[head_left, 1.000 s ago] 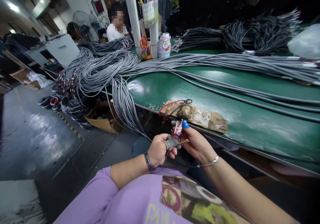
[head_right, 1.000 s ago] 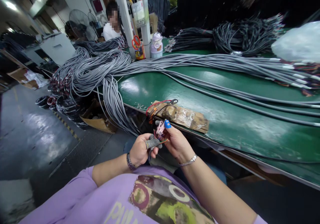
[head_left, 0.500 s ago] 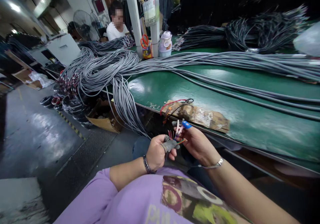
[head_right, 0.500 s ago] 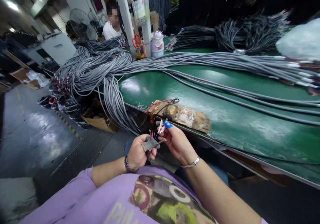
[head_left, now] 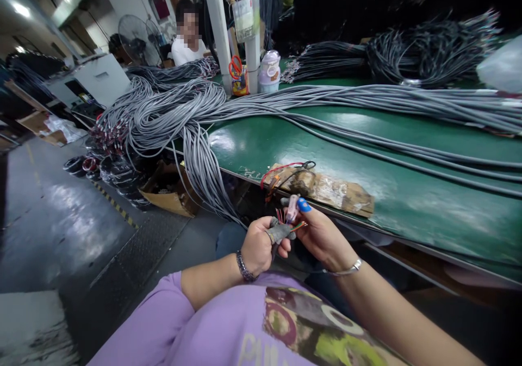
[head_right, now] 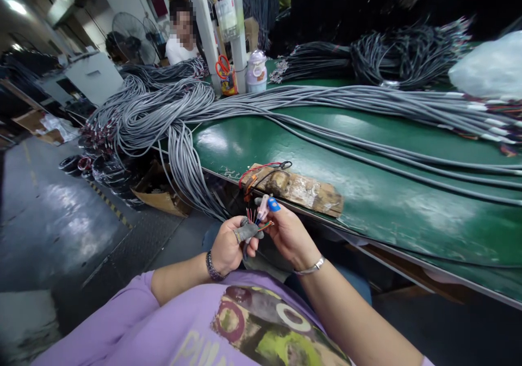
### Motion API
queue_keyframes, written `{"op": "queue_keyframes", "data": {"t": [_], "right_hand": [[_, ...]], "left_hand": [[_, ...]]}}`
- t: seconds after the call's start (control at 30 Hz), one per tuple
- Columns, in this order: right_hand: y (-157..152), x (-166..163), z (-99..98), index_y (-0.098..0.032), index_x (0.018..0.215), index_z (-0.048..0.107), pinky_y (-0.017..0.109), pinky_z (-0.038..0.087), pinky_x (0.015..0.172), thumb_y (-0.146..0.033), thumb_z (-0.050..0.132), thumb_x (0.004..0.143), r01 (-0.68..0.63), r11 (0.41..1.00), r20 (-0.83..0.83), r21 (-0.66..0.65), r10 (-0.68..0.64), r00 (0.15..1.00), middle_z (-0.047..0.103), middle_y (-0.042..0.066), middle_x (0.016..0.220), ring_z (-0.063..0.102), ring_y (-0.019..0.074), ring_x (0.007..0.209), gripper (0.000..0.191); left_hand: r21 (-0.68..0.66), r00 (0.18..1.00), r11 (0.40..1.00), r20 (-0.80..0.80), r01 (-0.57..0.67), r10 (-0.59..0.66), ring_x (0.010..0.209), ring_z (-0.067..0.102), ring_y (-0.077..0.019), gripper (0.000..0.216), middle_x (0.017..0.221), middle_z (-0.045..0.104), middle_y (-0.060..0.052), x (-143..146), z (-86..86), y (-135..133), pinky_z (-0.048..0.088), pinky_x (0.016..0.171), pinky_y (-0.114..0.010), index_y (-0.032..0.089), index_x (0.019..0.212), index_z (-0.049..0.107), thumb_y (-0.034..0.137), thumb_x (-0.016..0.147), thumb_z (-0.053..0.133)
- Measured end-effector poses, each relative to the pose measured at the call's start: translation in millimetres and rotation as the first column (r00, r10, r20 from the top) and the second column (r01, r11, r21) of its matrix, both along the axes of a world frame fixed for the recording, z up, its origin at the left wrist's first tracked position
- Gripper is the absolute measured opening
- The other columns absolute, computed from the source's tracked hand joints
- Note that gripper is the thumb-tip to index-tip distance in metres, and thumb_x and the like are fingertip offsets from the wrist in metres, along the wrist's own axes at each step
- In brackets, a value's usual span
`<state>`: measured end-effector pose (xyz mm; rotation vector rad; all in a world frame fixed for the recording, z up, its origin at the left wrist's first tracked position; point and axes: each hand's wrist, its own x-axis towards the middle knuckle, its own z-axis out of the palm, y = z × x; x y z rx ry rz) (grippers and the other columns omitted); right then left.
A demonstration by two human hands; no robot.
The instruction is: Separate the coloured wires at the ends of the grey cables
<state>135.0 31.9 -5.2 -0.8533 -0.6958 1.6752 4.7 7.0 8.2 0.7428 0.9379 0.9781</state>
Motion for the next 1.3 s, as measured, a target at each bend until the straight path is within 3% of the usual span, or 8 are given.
{"op": "queue_keyframes", "data": {"t": [0.17, 0.33, 0.53, 0.7, 0.97, 1.17, 1.3], "right_hand": [[-1.1, -1.0, -2.4, -0.02, 0.072, 0.066, 0.034, 0.046, 0.056, -0.061, 0.064, 0.076, 0.015, 1.0, 0.026, 0.008, -0.015, 1.0, 0.065, 0.005, 0.066, 0.057, 0.0185, 0.057, 0.041], [0.3, -3.1, -7.9, -0.022, 0.07, 0.069, 0.031, 0.047, 0.06, -0.065, 0.062, 0.075, 0.13, 0.991, 0.052, 0.006, -0.131, 0.99, 0.067, 0.004, 0.068, 0.057, 0.0173, 0.061, 0.043], [9.7, -3.9, -10.0, -0.018, 0.074, 0.07, 0.029, 0.05, 0.058, -0.061, 0.069, 0.072, -0.017, 0.991, -0.174, -0.13, -0.006, 0.985, 0.069, 0.004, 0.067, 0.06, 0.0157, 0.058, 0.043], [11.1, -6.9, -6.2, -0.019, 0.075, 0.07, 0.027, 0.052, 0.055, -0.055, 0.072, 0.072, 0.026, 0.974, -0.239, -0.225, -0.081, 0.968, 0.07, 0.002, 0.066, 0.06, 0.0142, 0.055, 0.036], [2.8, -2.5, -9.0, -0.022, 0.08, 0.068, 0.03, 0.052, 0.057, -0.066, 0.063, 0.073, -0.023, 0.988, -0.208, -0.152, -0.009, 0.978, 0.071, 0.004, 0.076, 0.062, 0.0175, 0.064, 0.045], [1.2, 1.3, -6.9, -0.019, 0.078, 0.071, 0.024, 0.049, 0.055, -0.046, 0.076, 0.071, 0.021, 0.991, -0.118, -0.133, -0.037, 0.992, 0.068, 0.002, 0.072, 0.057, 0.0118, 0.058, 0.028], [0.3, 0.1, -4.4, -0.019, 0.077, 0.07, 0.026, 0.05, 0.058, -0.05, 0.072, 0.074, 0.012, 0.995, -0.128, -0.098, -0.024, 0.991, 0.068, 0.002, 0.072, 0.057, 0.0126, 0.059, 0.031]], "left_hand": [[0.006, 1.0, 1.0, 0.007, -0.003, 0.003, 0.034, 0.045, -0.007, 0.037, 0.046, 0.056, 0.0, -0.4, -1.4, 0.2, 0.034, 0.035, -0.019, 0.013, 0.062, 0.057, 0.044, 0.06, 0.076], [0.0, 1.0, 1.0, 0.005, 0.001, -0.001, 0.034, 0.045, -0.007, 0.038, 0.047, 0.056, 0.0, -1.9, 0.3, 0.3, 0.034, 0.034, -0.019, 0.013, 0.061, 0.056, 0.046, 0.058, 0.076], [0.0, 1.0, 1.0, -0.006, 0.023, -0.023, 0.034, 0.045, -0.0069, 0.038, 0.046, 0.056, 0.001, -1.1, -0.8, 1.1, 0.033, 0.034, -0.018, 0.013, 0.062, 0.056, 0.045, 0.058, 0.076], [-0.008, 1.0, 1.0, -0.014, 0.027, -0.028, 0.034, 0.045, -0.0069, 0.034, 0.046, 0.056, 0.0, 1.1, -6.6, 1.5, 0.034, 0.034, -0.018, 0.012, 0.063, 0.057, 0.042, 0.06, 0.075], [0.013, 1.0, 1.0, -0.022, 0.009, -0.009, 0.033, 0.045, -0.0075, 0.035, 0.045, 0.056, 0.0, -6.9, -6.6, -7.1, 0.034, 0.034, -0.018, 0.013, 0.062, 0.056, 0.043, 0.061, 0.075], [0.056, 0.999, 0.998, -0.029, -0.036, 0.038, 0.035, 0.048, -0.0078, 0.038, 0.047, 0.058, 0.0, -7.7, -6.4, -11.0, 0.036, 0.035, -0.018, 0.013, 0.063, 0.056, 0.046, 0.062, 0.076], [0.058, 0.997, 0.996, -0.034, -0.068, 0.07, 0.035, 0.047, -0.0071, 0.037, 0.048, 0.057, 0.001, -4.0, -4.3, -7.7, 0.037, 0.036, -0.018, 0.013, 0.064, 0.056, 0.045, 0.062, 0.076]]}}
